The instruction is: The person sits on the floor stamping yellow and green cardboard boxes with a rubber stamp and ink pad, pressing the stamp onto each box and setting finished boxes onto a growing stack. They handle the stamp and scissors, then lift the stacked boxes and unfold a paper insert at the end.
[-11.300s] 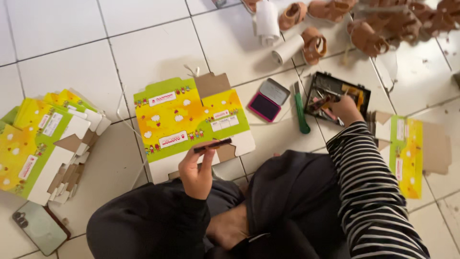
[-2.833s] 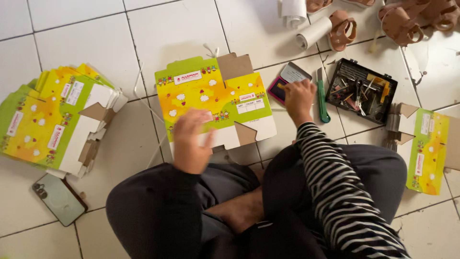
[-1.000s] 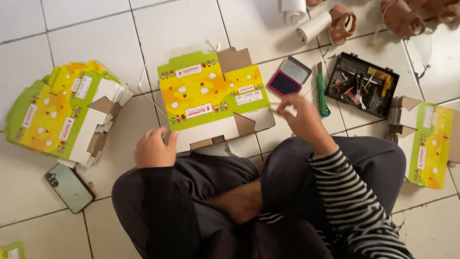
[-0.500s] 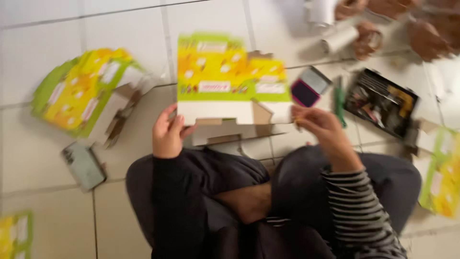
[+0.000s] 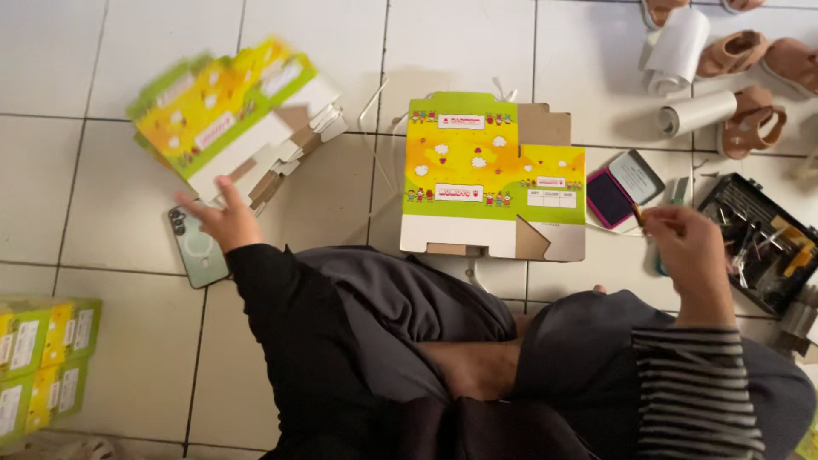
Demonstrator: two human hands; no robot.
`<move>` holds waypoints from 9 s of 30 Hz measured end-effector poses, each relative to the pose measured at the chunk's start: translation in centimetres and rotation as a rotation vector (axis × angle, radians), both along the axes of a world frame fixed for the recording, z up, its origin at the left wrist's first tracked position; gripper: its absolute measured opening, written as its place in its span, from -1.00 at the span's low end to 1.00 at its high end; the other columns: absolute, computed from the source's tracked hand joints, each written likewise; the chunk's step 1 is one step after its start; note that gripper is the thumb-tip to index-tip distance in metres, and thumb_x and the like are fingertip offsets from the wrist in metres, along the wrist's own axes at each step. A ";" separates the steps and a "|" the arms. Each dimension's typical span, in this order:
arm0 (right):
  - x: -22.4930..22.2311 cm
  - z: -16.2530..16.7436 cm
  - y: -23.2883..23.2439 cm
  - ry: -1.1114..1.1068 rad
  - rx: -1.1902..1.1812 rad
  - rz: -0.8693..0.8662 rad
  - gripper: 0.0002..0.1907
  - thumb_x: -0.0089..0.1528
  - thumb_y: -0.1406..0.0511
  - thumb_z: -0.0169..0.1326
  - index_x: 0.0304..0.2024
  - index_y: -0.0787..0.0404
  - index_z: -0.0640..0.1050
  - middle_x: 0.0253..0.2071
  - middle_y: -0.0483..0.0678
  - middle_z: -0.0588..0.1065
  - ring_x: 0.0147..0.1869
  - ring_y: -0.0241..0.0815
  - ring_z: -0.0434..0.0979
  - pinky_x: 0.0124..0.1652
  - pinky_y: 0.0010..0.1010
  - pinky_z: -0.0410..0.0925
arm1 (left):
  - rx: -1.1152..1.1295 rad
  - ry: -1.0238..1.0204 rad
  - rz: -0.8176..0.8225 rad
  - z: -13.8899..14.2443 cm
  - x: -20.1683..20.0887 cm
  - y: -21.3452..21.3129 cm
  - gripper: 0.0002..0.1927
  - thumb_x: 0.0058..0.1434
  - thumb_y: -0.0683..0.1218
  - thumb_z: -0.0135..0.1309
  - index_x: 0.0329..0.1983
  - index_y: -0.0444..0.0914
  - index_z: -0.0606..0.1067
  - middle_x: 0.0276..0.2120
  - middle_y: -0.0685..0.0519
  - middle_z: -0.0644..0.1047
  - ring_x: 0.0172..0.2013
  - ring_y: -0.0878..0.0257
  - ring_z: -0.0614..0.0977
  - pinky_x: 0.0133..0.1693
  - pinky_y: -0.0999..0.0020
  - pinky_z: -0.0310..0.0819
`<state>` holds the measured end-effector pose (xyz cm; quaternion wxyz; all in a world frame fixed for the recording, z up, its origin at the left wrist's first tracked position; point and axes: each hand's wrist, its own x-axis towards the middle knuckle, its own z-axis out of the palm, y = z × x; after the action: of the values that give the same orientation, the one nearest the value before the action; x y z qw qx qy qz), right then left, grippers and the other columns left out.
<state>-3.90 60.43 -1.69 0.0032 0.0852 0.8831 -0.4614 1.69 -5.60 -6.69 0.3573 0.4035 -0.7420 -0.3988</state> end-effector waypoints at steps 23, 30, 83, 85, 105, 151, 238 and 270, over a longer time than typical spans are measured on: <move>-4.6 -14.2 -2.0 0.463 0.861 -0.014 -0.90 0.25 0.31 0.12 -0.34 0.08 0.64 -0.22 -0.15 0.59 0.08 -0.09 0.41 0.13 -0.10 0.14 | -0.666 -0.313 -1.415 7.2 -0.1 32.4 -0.19 -0.06 0.15 0.38 0.26 -0.17 0.41 0.30 -0.02 0.31 0.36 -0.09 0.23 0.32 -0.23 -0.02; -4.7 -8.8 -4.4 0.599 0.811 -0.046 -0.90 0.26 0.36 0.10 -0.25 0.07 0.63 -0.18 -0.10 0.55 0.09 0.02 0.38 0.10 -0.11 0.16 | -0.678 -0.300 -1.406 7.7 -0.3 32.5 -0.15 -0.17 0.00 0.46 0.25 -0.17 0.42 0.26 -0.03 0.34 0.34 -0.06 0.28 0.33 -0.08 0.10; 4.0 2.9 -6.5 -0.239 -0.429 0.155 -0.89 0.30 0.41 0.11 -0.17 0.38 0.58 0.17 0.01 0.56 -0.10 -0.23 0.51 -0.23 -0.32 0.34 | -0.420 -0.555 -0.805 4.6 -0.3 18.8 -0.62 0.09 0.19 0.29 -0.23 -0.18 0.68 -0.30 -0.07 0.67 -0.23 -0.09 0.66 -0.18 0.02 0.52; 3.9 2.7 -6.3 -0.118 -0.632 0.207 -0.91 0.30 0.43 0.11 -0.20 0.40 0.55 0.09 0.02 0.54 -0.02 -0.29 0.52 0.01 -0.46 0.41 | -0.342 -0.481 -0.800 4.9 -0.1 18.7 -0.61 0.07 0.17 0.32 -0.22 -0.20 0.65 -0.29 -0.05 0.67 -0.23 -0.02 0.68 -0.18 0.07 0.53; 3.3 0.8 -5.6 -0.251 -0.959 0.153 -0.91 0.34 0.45 0.02 -0.10 0.32 0.50 0.12 -0.04 0.47 0.11 -0.19 0.55 0.15 -0.26 0.42 | -0.185 -0.544 -0.810 3.1 -0.7 19.0 -0.55 0.11 0.23 0.28 -0.24 -0.23 0.56 -0.33 -0.03 0.65 -0.29 0.01 0.67 -0.22 0.11 0.53; 2.7 0.0 -5.5 -0.270 -0.747 0.303 -0.87 0.33 0.40 0.08 -0.12 0.38 0.54 0.01 -0.12 0.48 -0.01 -0.37 0.49 0.03 -0.52 0.38 | -0.045 -0.426 -0.784 3.6 -2.8 20.1 -0.53 -0.04 -0.02 0.53 -0.46 -0.34 0.44 -0.47 -0.10 0.57 -0.46 0.05 0.57 -0.32 0.21 0.46; -4.9 -14.8 -2.4 0.461 0.884 0.026 -0.91 0.27 0.34 0.11 -0.31 0.08 0.63 -0.19 -0.13 0.59 0.14 -0.07 0.43 0.22 -0.06 0.08 | -0.762 -0.394 -1.275 5.3 0.4 32.7 -0.35 0.04 0.21 0.30 0.23 0.12 0.45 0.30 0.23 0.36 0.39 0.16 0.25 0.35 -0.51 -0.23; 0.3 -0.6 -14.0 0.632 0.582 0.276 -0.84 0.23 0.33 0.13 -0.15 0.05 0.64 -0.04 -0.18 0.56 0.20 -0.04 0.41 0.21 -0.12 0.13 | -0.905 -0.413 -1.048 4.7 -0.8 35.1 -0.22 0.09 -0.02 0.38 0.39 0.13 0.36 0.19 0.23 0.40 0.25 0.18 0.39 0.28 -0.33 0.14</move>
<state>-3.55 46.40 -2.30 -0.2295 -0.1813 0.9368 -0.1922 0.91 29.54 -2.01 0.1035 -0.1257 -0.9828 -0.0869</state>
